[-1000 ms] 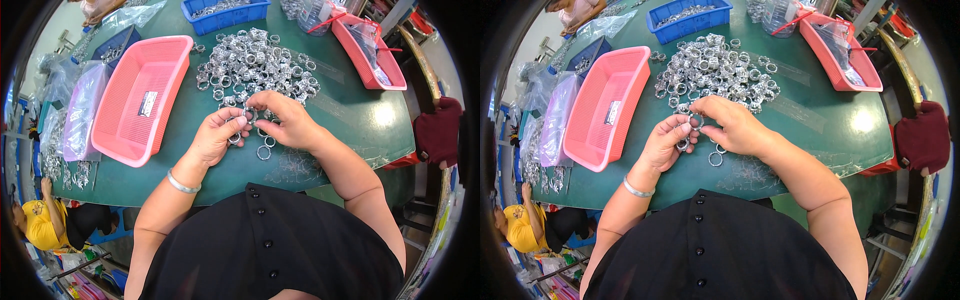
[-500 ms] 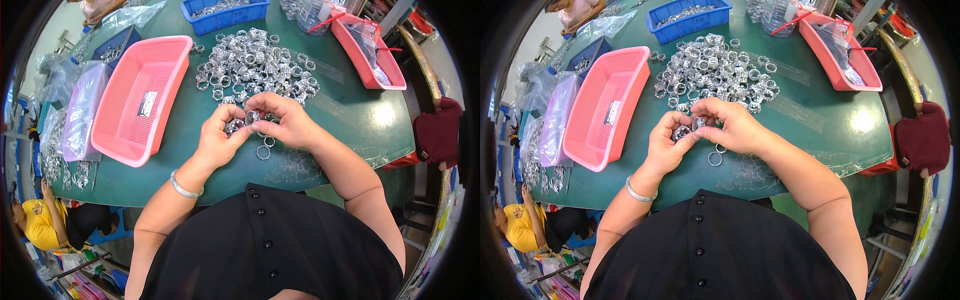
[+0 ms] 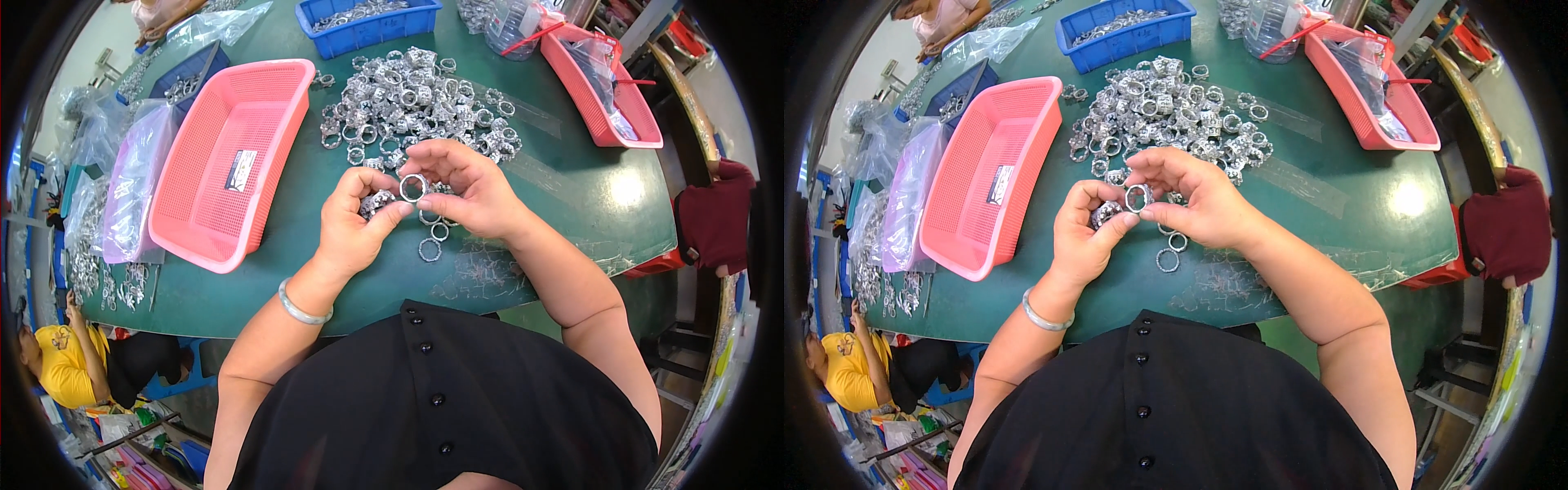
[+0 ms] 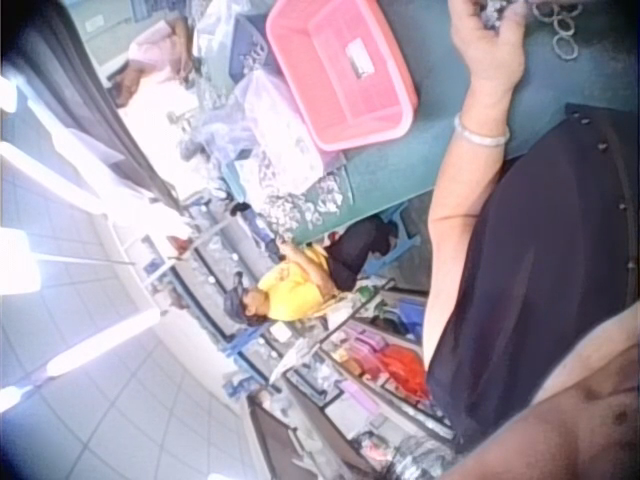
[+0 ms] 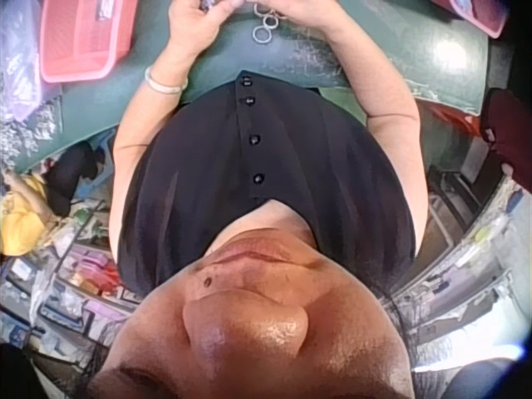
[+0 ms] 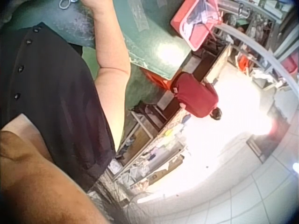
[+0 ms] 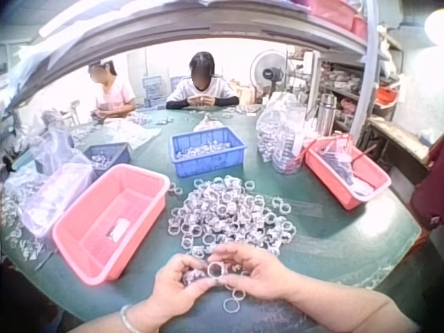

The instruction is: The person arranges containers and a plastic tray on the table, then picks up metal rings from a pile and fits them together by hand.

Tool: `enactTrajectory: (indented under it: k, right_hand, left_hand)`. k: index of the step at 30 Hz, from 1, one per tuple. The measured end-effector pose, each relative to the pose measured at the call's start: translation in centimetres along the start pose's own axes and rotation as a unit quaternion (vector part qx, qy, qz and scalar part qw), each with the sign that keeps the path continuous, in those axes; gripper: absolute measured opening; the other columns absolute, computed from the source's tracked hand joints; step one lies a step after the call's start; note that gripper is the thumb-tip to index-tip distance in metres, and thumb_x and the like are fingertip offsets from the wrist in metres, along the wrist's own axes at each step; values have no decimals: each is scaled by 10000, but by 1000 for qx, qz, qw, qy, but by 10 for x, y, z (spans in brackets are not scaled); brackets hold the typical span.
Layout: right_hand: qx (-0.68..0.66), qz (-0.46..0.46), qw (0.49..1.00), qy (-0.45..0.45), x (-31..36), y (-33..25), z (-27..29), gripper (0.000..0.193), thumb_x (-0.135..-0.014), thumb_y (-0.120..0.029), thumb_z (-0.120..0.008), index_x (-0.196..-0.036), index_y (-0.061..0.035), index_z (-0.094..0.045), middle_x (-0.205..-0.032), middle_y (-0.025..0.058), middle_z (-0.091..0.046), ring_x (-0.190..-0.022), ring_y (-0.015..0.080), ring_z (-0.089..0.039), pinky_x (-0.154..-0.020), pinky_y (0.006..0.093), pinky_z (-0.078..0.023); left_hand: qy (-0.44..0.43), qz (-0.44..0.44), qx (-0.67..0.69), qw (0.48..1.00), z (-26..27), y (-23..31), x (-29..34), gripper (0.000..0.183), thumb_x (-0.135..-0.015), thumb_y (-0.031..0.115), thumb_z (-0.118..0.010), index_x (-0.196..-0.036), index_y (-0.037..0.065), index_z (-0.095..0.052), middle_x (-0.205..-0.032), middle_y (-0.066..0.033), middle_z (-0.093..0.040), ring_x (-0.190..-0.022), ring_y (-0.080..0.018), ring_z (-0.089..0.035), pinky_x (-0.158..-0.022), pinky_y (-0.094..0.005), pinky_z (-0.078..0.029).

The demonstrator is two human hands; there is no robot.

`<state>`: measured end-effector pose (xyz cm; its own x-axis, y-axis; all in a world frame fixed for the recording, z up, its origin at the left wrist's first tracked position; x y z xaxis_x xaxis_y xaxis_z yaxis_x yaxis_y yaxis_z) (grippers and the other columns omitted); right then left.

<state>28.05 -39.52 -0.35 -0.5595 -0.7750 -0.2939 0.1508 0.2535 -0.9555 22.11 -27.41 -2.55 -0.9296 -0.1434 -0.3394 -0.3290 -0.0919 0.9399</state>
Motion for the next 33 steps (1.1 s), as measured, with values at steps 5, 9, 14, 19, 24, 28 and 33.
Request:
enactTrajectory:
  k: [5, 9, 14, 19, 24, 28, 33]
  right_hand:
    - [-55, -15, 998, 15, 1, 0, 3, 530, -750, 104, -564, -1235, -13, -385, -1083, 86, -493, -991, 155, -514, -872, 303, -414]
    - [-73, 9, 997, 17, 0, 0, 3, 560, -746, 91, -575, -1252, -30, -370, -1081, 76, -482, -1003, 147, -498, -865, 294, -413]
    - [3, 27, 1000, 6, 0, 0, 3, 568, -743, 76, -584, -1258, -33, -371, -1105, 72, -470, -994, 140, -489, -853, 291, -411]
    - [228, 91, 969, 26, 0, -16, -4, 538, -667, 58, -640, -1170, -52, -482, -966, 81, -553, -850, 161, -551, -720, 284, -461]
    - [269, 106, 957, 22, 0, -20, -8, 542, -658, 38, -657, -1164, -48, -484, -957, 94, -556, -833, 199, -557, -715, 297, -466]
    - [321, 136, 937, 6, 0, -24, -13, 561, -643, 21, -674, -1165, -37, -476, -969, 105, -554, -876, 240, -554, -721, 320, -467]
    - [294, 128, 947, 29, 0, -27, -6, 577, -630, -1, -690, -1163, -26, -471, -1001, 120, -545, -907, 269, -543, -772, 342, -448]
  left_hand:
    - [-1, 98, 111, 989, -1, -6, -2, 197, -801, 54, -610, -947, 49, -478, -845, -42, -570, -682, -74, -515, -537, -198, -421]
    - [-2, 153, 133, 979, 1, -15, 2, 133, -800, 85, -624, -890, 35, -541, -820, -25, -569, -678, -50, -505, -535, -194, -418]
    - [-42, 211, 186, 959, -6, -22, 6, 153, -850, 179, -579, -916, 42, -567, -783, -11, -564, -674, -64, -511, -543, -195, -418]
    - [-69, 241, 216, 944, -14, -21, 7, 238, -886, 266, -524, -945, 40, -572, -776, -12, -565, -706, -76, -516, -550, -202, -420]
    - [-80, 260, 246, 930, -17, -25, 9, 278, -896, 298, -503, -967, 38, -570, -776, -14, -565, -707, -87, -520, -548, -209, -423]
    - [-90, 272, 253, 924, -21, -25, 9, 292, -898, 306, -496, -990, 36, -561, -791, -15, -566, -712, -91, -528, -552, -212, -428]
    - [-109, 280, 329, 895, -19, -25, 10, 291, -903, 293, -485, -1027, 37, -545, -816, -21, -575, -730, -102, -541, -573, -226, -438]
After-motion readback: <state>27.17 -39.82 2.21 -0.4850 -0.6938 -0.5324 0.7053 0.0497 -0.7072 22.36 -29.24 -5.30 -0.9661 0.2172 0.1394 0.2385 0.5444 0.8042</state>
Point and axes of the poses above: each hand's wrist, its own x-axis away from the middle knuckle, its own z-axis out of the back of the hand, y = z × x, the point moved 7 cm from there along -x, towards the middle knuckle
